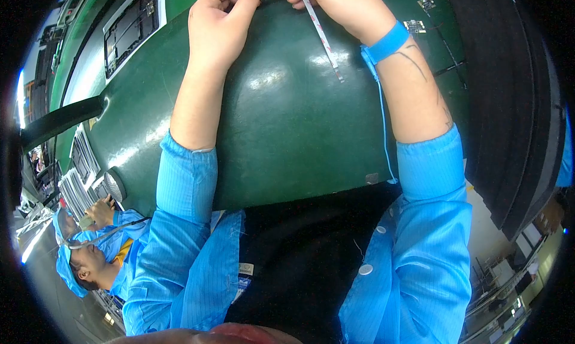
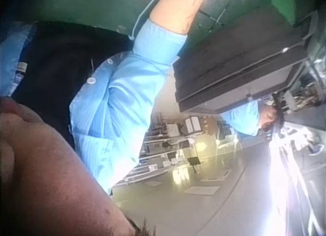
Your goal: The person assembles small electronic components and ribbon cables onto a screen frame at a factory workstation. This is done by hand and with tweezers.
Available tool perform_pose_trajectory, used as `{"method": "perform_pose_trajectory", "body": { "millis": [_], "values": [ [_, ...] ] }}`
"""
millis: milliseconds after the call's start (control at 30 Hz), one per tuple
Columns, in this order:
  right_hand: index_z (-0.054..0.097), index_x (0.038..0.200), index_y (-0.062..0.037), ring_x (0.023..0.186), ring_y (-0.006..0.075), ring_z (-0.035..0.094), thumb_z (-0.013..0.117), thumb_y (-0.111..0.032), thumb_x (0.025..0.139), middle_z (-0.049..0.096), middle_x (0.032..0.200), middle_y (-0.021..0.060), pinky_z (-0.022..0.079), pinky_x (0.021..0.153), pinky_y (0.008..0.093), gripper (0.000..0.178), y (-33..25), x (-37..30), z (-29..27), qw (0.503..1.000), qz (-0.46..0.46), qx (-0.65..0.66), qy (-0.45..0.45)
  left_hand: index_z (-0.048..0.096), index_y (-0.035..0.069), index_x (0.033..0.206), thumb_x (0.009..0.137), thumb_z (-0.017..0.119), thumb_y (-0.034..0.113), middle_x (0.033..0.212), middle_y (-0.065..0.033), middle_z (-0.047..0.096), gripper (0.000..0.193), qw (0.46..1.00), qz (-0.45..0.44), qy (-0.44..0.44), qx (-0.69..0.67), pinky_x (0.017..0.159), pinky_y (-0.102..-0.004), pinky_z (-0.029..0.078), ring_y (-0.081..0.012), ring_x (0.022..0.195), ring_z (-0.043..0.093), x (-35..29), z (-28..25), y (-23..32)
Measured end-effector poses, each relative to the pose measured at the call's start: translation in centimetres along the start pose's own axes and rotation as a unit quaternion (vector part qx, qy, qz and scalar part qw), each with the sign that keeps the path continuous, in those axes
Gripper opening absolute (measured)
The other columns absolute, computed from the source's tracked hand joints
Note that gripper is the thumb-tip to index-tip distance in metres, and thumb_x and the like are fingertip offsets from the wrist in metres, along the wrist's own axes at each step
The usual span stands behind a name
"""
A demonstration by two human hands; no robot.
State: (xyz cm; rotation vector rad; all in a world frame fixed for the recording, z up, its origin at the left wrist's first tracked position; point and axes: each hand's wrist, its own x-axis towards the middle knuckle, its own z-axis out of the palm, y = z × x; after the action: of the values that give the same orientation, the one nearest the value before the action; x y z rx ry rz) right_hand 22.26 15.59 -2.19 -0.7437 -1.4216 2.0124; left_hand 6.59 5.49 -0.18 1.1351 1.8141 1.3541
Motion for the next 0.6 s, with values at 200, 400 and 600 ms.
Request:
{"method": "perform_pose_trajectory", "body": {
  "millis": [200,400,600],
  "values": [
    [0.062,0.116,-0.0010,0.076,0.0110,0.064,0.063,-0.010,0.101,0.069,0.094,0.0047,0.055,0.071,0.0236,0.017,0.0,-0.1,-0.5,1.000,-0.003,0.006,0.015,0.068,0.002,0.102,0.096,0.068,0.003,0.088,-0.0019,0.070,0.007,0.999,0.032,0.004,-0.013,0.071,-0.0218,0.049,-0.0073,0.077,0.062,0.0,0.2,-0.9],
    [0.062,0.115,-0.0012,0.076,0.0112,0.064,0.063,-0.010,0.101,0.069,0.094,0.0046,0.055,0.070,0.0239,0.017,0.0,-0.1,-0.6,1.000,-0.012,0.008,0.019,0.068,0.002,0.101,0.096,0.067,0.004,0.085,-0.0014,0.069,0.005,1.000,0.021,0.002,-0.001,0.070,-0.0219,0.048,-0.0066,0.076,0.062,-0.3,0.2,-0.2],
    [0.062,0.115,-0.0016,0.076,0.0106,0.064,0.062,-0.010,0.102,0.068,0.094,0.0045,0.055,0.071,0.0234,0.016,-0.4,-0.4,-0.6,1.000,-0.008,-0.006,0.017,0.069,0.003,0.099,0.096,0.066,0.004,0.084,-0.0012,0.069,0.004,0.999,0.028,-0.013,0.007,0.070,-0.0222,0.048,-0.0068,0.076,0.061,-0.4,0.3,0.1]
  ]
}}
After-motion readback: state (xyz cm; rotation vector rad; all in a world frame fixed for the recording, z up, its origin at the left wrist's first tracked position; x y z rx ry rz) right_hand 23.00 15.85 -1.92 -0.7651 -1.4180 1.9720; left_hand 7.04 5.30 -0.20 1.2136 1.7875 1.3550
